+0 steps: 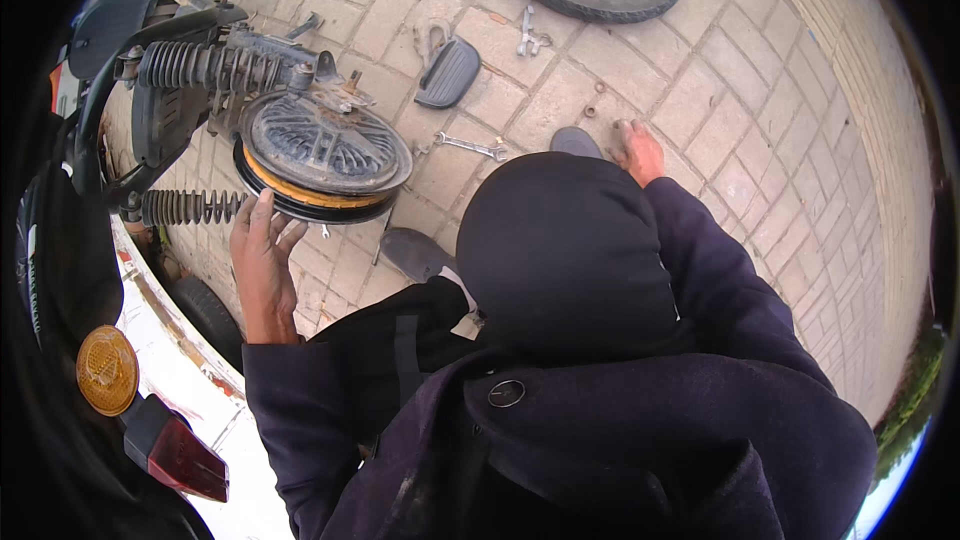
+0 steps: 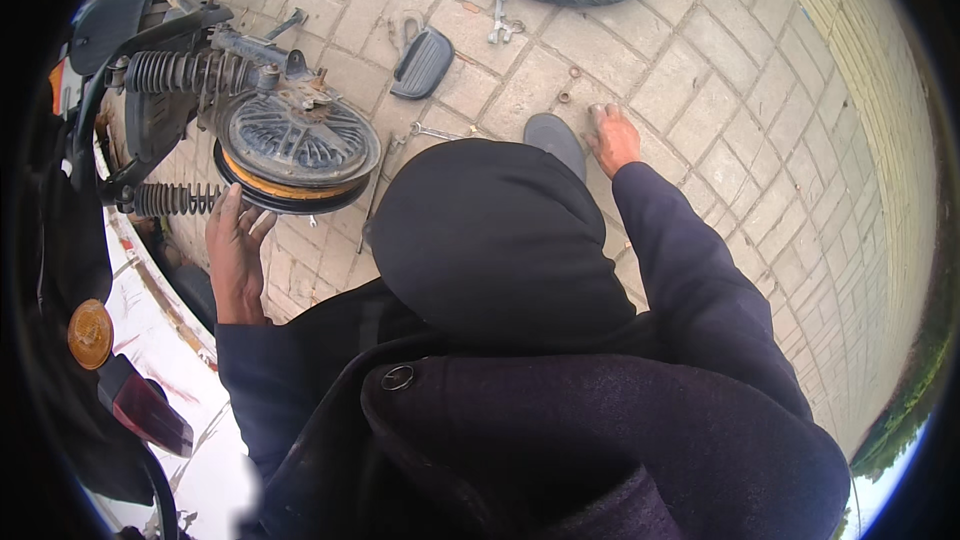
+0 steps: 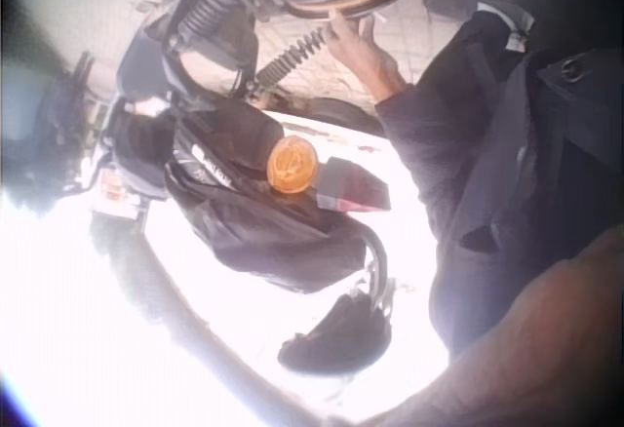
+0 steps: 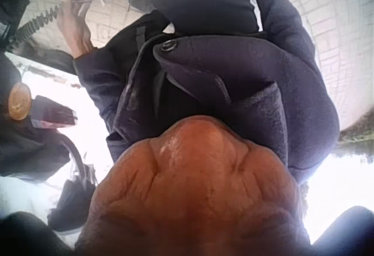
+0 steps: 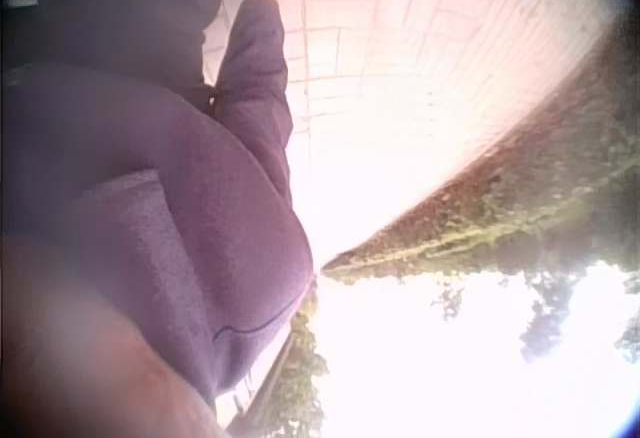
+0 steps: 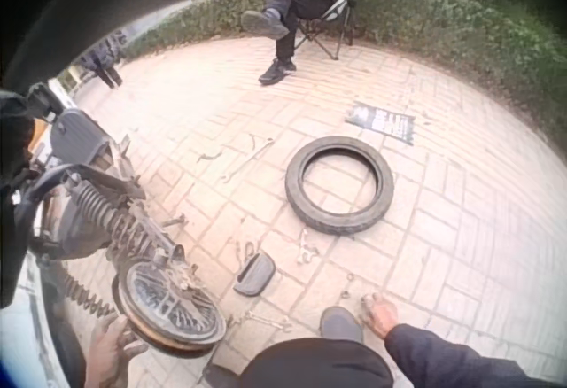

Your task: The person kneels beside a scooter and repeatedly handles the rear brake drum assembly, using a wrench to loosen and tighten fasteners. They rotate the drum and adjust components by hand while tools and a spare tire lie on the ground nearby.

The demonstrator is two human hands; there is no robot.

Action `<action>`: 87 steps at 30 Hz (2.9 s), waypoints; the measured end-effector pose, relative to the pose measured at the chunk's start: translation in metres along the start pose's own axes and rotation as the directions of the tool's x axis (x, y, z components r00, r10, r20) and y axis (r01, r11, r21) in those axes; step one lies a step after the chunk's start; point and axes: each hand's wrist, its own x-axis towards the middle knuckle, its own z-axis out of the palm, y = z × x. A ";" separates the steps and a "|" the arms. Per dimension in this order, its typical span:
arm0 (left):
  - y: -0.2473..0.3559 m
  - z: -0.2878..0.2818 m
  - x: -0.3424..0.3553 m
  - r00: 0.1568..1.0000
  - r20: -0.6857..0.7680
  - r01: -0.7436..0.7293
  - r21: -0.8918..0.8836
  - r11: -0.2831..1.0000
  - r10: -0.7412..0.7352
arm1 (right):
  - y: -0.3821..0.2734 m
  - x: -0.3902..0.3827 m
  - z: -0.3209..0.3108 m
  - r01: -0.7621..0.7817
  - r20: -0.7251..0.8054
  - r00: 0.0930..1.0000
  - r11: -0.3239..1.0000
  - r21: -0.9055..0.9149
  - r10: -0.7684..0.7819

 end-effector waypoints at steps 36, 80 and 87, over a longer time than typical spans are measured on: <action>0.019 -0.049 -0.052 0.980 0.049 -0.199 0.121 0.973 0.194 | 0.042 0.066 -0.013 -0.249 0.024 0.961 0.820 0.515 0.277; -0.007 -0.016 -0.022 0.995 -0.064 -0.055 0.231 0.972 0.072 | -0.297 0.194 -0.092 -0.019 0.157 0.957 0.487 0.873 -0.245; -0.006 0.006 0.010 0.996 -0.080 -0.028 0.189 0.982 0.044 | -0.300 0.174 -0.081 0.298 -0.086 0.926 0.572 0.764 -0.367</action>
